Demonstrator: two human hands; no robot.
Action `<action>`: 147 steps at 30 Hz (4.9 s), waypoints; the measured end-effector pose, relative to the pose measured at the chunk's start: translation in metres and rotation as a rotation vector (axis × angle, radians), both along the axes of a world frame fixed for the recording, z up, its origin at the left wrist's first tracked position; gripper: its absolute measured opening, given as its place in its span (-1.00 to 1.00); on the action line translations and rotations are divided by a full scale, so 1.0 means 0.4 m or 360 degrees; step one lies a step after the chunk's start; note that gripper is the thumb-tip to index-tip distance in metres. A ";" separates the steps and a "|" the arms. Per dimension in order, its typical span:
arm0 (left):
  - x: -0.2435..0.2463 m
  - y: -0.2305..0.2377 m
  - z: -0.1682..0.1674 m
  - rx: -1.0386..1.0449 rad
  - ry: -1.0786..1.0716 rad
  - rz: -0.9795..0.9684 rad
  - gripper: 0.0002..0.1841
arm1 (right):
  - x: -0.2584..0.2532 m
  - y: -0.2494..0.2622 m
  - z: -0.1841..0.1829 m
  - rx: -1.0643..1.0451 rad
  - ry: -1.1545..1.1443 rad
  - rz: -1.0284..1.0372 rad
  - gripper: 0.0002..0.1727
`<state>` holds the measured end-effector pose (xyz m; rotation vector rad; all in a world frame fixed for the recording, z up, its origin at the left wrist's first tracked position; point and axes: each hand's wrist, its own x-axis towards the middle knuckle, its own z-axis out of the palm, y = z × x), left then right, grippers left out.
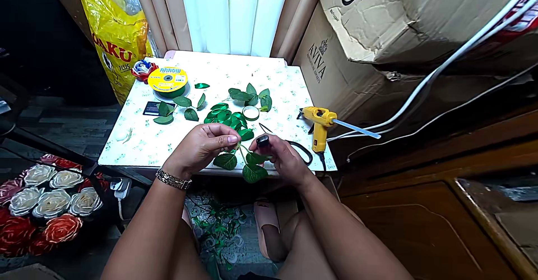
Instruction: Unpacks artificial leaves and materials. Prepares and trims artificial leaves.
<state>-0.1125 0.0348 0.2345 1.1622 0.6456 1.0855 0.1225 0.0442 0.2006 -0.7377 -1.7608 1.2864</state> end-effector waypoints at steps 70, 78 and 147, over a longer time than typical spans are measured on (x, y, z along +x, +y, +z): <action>0.033 0.014 -0.034 -0.0059 -0.0080 -0.0756 -0.83 | 0.066 0.027 0.017 -0.0118 0.0331 0.0437 -0.91; 0.016 0.019 -0.035 -0.0133 -0.0097 -0.0459 -0.84 | 0.081 0.036 0.010 -0.0226 0.0494 0.0427 -0.61; -0.032 0.037 -0.036 0.0936 0.0953 0.0447 -0.88 | 0.010 -0.002 0.059 -0.0729 -0.0160 -0.0536 -0.34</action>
